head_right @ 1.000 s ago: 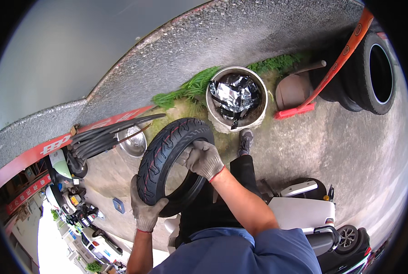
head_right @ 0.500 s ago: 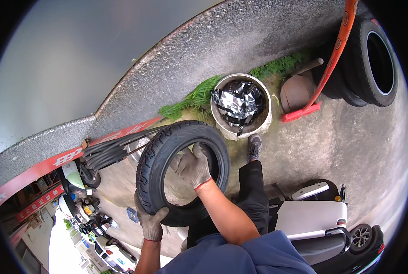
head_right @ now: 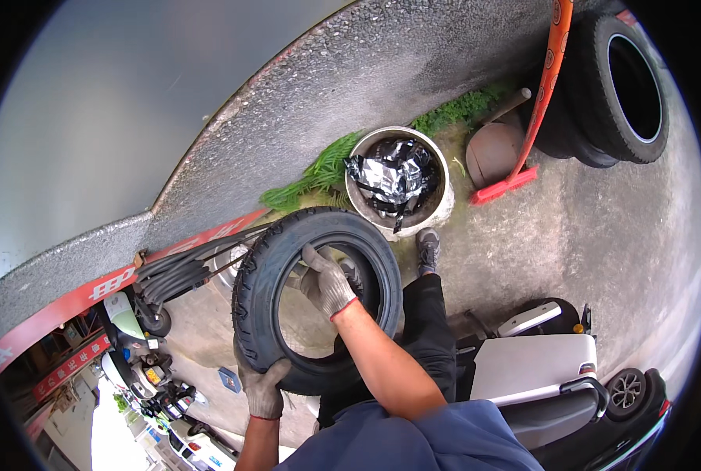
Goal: Removing packaging from a new tire, applying lubricant with a brush, and fitting the tire onto a wheel rim.
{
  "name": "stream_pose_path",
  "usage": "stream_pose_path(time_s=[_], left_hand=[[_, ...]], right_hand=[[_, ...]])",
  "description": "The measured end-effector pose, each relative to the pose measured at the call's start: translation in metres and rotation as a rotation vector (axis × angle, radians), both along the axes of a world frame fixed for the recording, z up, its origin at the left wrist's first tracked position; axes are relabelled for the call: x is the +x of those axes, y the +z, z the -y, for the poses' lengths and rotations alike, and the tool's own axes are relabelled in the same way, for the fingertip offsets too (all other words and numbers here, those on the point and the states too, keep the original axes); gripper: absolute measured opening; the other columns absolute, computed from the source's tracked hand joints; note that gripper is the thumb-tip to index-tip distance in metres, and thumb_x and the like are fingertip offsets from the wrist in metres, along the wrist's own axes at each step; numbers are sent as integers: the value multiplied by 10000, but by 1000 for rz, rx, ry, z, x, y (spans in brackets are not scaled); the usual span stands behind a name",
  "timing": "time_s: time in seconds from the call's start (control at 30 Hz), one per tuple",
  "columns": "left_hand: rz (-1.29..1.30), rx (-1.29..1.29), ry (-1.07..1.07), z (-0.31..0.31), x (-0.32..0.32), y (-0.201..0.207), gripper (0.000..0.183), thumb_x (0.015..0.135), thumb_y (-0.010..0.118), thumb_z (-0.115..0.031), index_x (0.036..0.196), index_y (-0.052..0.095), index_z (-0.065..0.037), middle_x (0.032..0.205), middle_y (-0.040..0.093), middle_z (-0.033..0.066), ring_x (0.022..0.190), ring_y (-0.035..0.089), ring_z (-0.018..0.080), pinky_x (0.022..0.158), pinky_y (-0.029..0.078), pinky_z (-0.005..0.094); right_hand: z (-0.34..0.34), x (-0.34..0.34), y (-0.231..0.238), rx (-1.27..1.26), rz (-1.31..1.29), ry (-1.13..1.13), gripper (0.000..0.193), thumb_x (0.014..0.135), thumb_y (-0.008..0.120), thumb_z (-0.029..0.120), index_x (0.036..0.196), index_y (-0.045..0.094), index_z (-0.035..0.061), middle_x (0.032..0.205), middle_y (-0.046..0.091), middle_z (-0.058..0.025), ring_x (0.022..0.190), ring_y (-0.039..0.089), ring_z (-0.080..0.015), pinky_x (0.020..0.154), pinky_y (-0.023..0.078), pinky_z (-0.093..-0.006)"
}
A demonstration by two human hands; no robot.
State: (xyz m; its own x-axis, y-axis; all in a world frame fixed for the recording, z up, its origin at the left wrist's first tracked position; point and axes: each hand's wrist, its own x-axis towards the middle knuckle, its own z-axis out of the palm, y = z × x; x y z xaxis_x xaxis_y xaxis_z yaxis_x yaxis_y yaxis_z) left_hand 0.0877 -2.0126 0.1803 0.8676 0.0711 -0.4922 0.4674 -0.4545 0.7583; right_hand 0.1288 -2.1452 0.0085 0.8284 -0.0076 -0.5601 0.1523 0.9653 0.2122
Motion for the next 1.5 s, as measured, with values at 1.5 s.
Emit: stream_pose_path(time_s=[1.5], left_hand=[[-572,-1395,373,-105,-20,-156,631,952,560,-544,1388,514,-91,1289,624,82,1173,597,231,1014,487,386]], right_hand=[[137,-126,55,-727,19,615,466,1013,490,341,1388,500,65,1338,569,-119,1196,541,-273,1057,445,-384]])
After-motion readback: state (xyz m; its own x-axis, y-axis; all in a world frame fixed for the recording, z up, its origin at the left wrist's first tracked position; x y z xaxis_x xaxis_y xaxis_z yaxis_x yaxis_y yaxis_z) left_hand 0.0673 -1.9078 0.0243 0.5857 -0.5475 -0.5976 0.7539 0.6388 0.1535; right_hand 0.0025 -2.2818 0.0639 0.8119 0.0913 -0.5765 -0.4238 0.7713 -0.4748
